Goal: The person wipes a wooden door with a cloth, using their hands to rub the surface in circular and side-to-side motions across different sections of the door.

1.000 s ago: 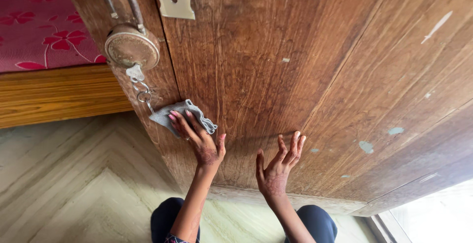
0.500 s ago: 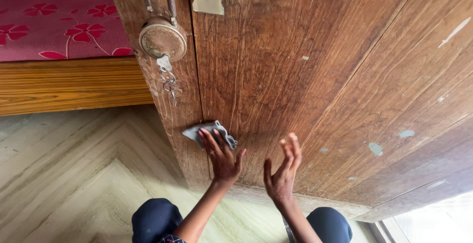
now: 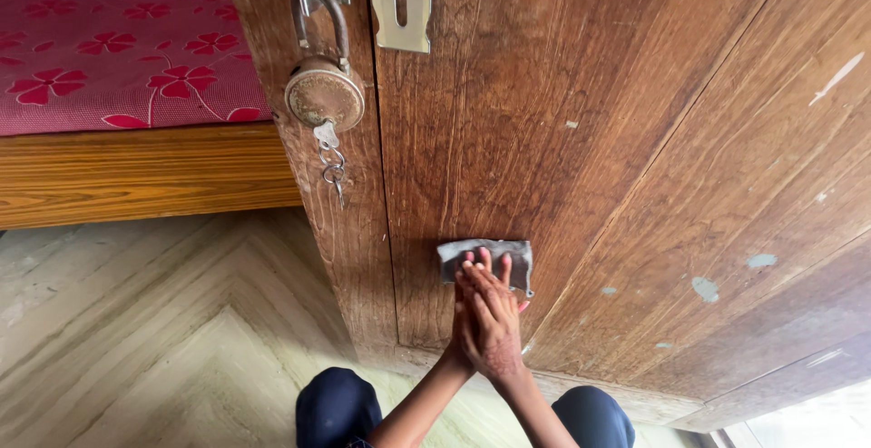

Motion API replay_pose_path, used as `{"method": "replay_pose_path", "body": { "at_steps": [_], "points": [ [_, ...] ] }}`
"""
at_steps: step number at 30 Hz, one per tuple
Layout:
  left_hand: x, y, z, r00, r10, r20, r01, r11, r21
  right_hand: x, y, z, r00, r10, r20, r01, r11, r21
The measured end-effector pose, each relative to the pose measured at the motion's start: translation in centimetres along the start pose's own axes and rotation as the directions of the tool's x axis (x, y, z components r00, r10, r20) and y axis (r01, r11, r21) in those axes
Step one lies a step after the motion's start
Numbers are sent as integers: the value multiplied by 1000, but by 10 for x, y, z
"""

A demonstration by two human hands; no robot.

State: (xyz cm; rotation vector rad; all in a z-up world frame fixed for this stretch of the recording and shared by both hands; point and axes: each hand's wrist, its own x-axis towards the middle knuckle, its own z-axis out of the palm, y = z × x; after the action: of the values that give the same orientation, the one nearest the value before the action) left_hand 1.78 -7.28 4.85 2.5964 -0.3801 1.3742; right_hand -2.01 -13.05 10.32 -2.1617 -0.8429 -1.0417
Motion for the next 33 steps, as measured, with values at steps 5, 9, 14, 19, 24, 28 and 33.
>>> {"method": "replay_pose_path", "body": {
  "at_steps": [5,9,14,19,24,28,33],
  "points": [
    [18,7,3,987,157,28,-159,982,100,5,13,-9,977,56,-206,-70,996,-62],
    [14,3,2,987,153,41,-147,981,-124,8,25,-25,977,65,-203,-85,992,-95],
    [12,-2,17,977,182,-109,-212,854,-475,2,59,-36,994,29,-104,-56,963,-265],
    [7,1,-5,959,204,-194,-277,813,-512,-5,118,-69,882,159,-444,-362,833,-419],
    [3,-8,-17,955,222,-197,-293,808,-511,-39,176,-121,544,407,-734,-673,734,-91],
    [-8,-22,-18,959,225,-171,-282,796,-536,-104,249,-150,377,497,-782,-689,714,122],
    [-25,-37,-23,973,201,-112,-228,785,-576,-184,317,-206,-86,942,-324,-388,267,882]
  ]
}}
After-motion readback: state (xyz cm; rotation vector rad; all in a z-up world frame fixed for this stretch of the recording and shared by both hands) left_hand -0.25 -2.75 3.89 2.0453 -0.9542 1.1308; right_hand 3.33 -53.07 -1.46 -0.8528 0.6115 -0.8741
